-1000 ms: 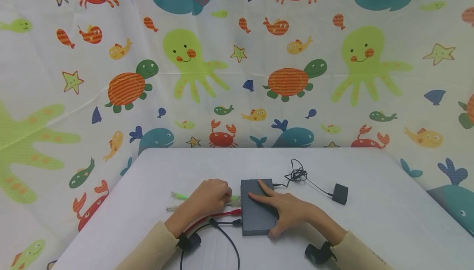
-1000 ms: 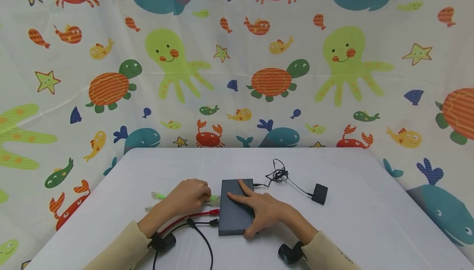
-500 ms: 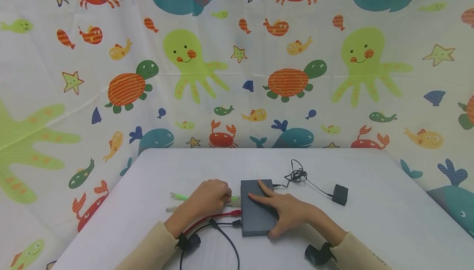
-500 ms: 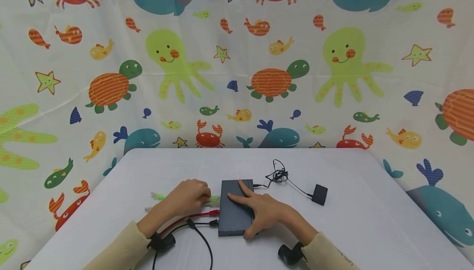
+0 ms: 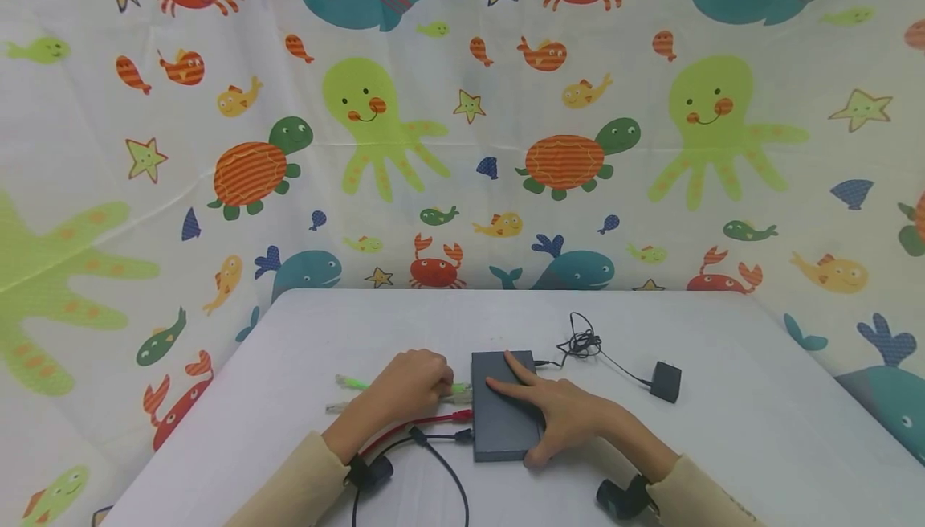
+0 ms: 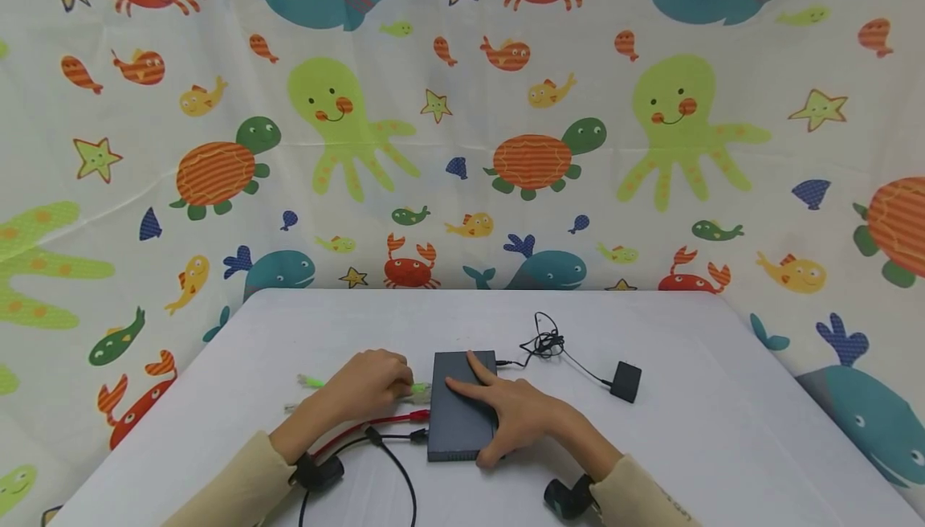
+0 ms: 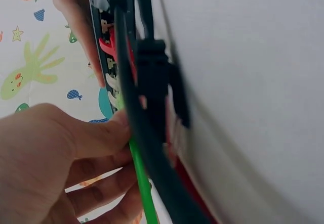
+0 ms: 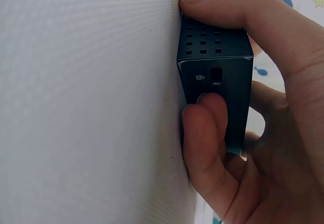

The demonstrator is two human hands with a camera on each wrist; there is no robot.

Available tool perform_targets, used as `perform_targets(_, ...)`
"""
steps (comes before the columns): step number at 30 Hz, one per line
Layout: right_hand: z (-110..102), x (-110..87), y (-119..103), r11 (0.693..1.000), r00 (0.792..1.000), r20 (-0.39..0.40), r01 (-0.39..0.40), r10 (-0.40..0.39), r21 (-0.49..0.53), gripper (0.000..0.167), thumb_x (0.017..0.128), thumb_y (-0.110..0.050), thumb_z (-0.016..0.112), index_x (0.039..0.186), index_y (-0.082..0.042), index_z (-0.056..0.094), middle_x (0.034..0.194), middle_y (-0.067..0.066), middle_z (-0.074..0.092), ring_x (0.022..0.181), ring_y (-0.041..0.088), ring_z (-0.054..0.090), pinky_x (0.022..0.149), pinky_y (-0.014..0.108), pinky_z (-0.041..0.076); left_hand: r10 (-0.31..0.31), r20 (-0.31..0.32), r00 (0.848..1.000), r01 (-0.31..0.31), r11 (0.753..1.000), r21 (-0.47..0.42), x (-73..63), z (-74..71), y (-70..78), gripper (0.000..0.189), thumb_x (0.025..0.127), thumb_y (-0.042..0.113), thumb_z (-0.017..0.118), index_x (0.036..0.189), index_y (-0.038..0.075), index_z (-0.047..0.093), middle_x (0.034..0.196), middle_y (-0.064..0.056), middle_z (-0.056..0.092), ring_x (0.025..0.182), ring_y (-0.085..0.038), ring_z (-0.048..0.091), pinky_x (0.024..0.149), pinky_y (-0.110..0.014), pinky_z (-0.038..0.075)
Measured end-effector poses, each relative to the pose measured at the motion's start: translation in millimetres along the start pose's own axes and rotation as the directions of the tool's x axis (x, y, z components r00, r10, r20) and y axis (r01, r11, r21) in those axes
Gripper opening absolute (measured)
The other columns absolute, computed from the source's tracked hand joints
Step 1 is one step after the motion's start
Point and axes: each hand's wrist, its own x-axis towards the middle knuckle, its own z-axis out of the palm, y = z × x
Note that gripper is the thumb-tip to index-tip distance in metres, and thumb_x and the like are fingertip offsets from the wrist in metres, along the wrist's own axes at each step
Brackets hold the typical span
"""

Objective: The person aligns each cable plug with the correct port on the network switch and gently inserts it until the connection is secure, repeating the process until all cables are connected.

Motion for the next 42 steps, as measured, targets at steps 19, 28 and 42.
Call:
perform_targets(19, -0.1, 0.0, -0.1, 1.0, 1.0, 0.001, -0.002, 0.002, 0.003, 0.104, 0.065, -0.052, 0.081, 0.15, -0.047, 0.021, 0.165, -0.001, -0.006, 0.138, 0.034, 0.036, 0.095, 0.053, 0.043, -0.015, -0.007, 1.0, 0.015, 1.0, 0.003, 0.1, 1.6, -0.8, 0.009, 0.086, 0.02, 0.07, 0.092, 0.02, 0.077, 0.079, 0.011, 0.068, 0.069, -0.005, 0.053, 0.066, -0.024, 0.048)
perform_targets(28, -0.2, -0.8, -0.5, 1.0, 1.0, 0.001, -0.003, 0.003, 0.003, 0.105, 0.065, -0.052, 0.081, 0.15, -0.047, 0.021, 0.165, 0.0, -0.005, 0.138, 0.034, 0.036, 0.097, 0.054, 0.043, -0.014, -0.009, 1.0, 0.013, 1.0, -0.028, 0.0, 0.4, -0.6, 0.01, 0.086, 0.019, 0.07, 0.093, 0.018, 0.077, 0.082, 0.009, 0.07, 0.073, -0.006, 0.057, 0.069, -0.026, 0.051)
perform_targets(42, -1.4, -1.8, -2.1, 1.0, 1.0, 0.006, -0.018, 0.018, 0.018, 0.104, 0.065, -0.052, 0.082, 0.149, -0.049, 0.021, 0.165, -0.001, -0.006, 0.139, 0.035, 0.035, 0.098, 0.056, 0.042, -0.033, 0.01, 0.999, 0.034, 0.999, -0.03, 0.6, -0.2, 1.5, 0.011, 0.086, 0.021, 0.07, 0.095, 0.018, 0.077, 0.085, 0.009, 0.071, 0.076, -0.007, 0.059, 0.072, -0.027, 0.052)
